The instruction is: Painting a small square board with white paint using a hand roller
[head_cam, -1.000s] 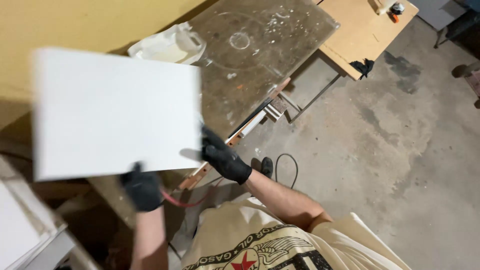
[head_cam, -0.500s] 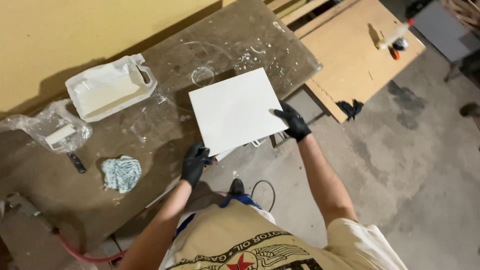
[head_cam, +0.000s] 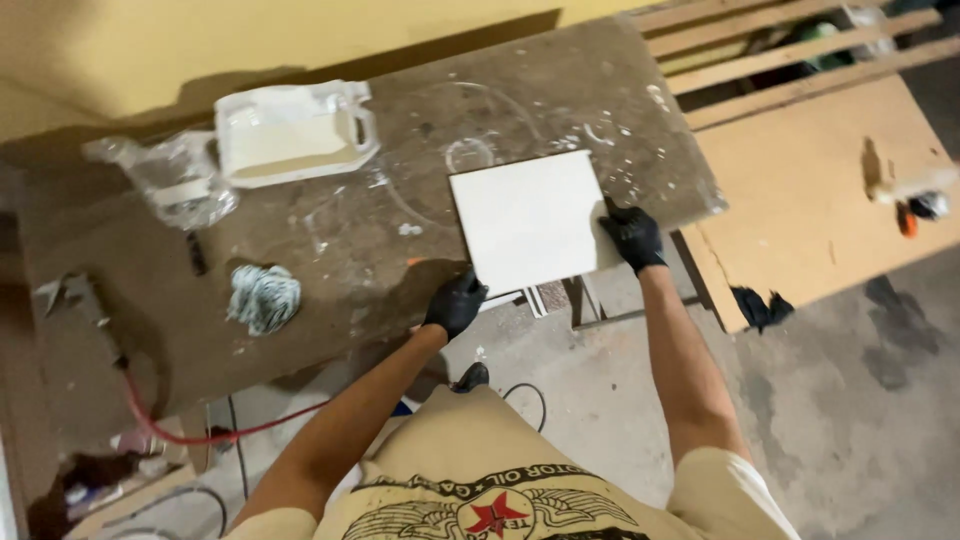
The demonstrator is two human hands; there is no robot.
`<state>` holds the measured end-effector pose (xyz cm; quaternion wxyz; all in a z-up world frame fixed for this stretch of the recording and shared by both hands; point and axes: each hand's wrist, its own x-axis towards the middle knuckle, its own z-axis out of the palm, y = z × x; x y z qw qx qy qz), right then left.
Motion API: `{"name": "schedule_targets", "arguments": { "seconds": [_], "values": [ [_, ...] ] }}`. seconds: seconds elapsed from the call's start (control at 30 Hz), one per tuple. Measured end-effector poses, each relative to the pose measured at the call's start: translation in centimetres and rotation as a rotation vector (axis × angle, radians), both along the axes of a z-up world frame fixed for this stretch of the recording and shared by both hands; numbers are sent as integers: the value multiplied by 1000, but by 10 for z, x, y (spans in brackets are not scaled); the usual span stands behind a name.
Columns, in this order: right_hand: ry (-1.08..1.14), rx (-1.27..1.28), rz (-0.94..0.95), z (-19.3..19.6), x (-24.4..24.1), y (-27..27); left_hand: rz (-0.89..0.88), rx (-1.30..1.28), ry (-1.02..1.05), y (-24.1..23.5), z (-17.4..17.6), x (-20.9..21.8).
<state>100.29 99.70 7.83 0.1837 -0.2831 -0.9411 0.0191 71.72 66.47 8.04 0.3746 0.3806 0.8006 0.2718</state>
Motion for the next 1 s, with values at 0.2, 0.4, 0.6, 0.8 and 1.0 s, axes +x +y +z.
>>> {"name": "schedule_targets", "arguments": {
  "seconds": [0.2, 0.4, 0.6, 0.8, 1.0],
  "values": [
    [190, 353, -20, 19, -39, -85, -117, 197, 248, -88, 37, -93],
    [367, -1133, -467, 19, -121, -246, 70, -179, 919, -190, 88, -218],
    [521, -1405, -339, 118, -240, -367, 403, 676, 132, -188, 2, -262],
    [1045, -1264, -478, 156, -286, -396, -79, 603, -559, -101, 129, -197],
    [880, -758, -535, 173, -246, -349, -588, 668, 112, -18, 12, -109]
  ]
}}
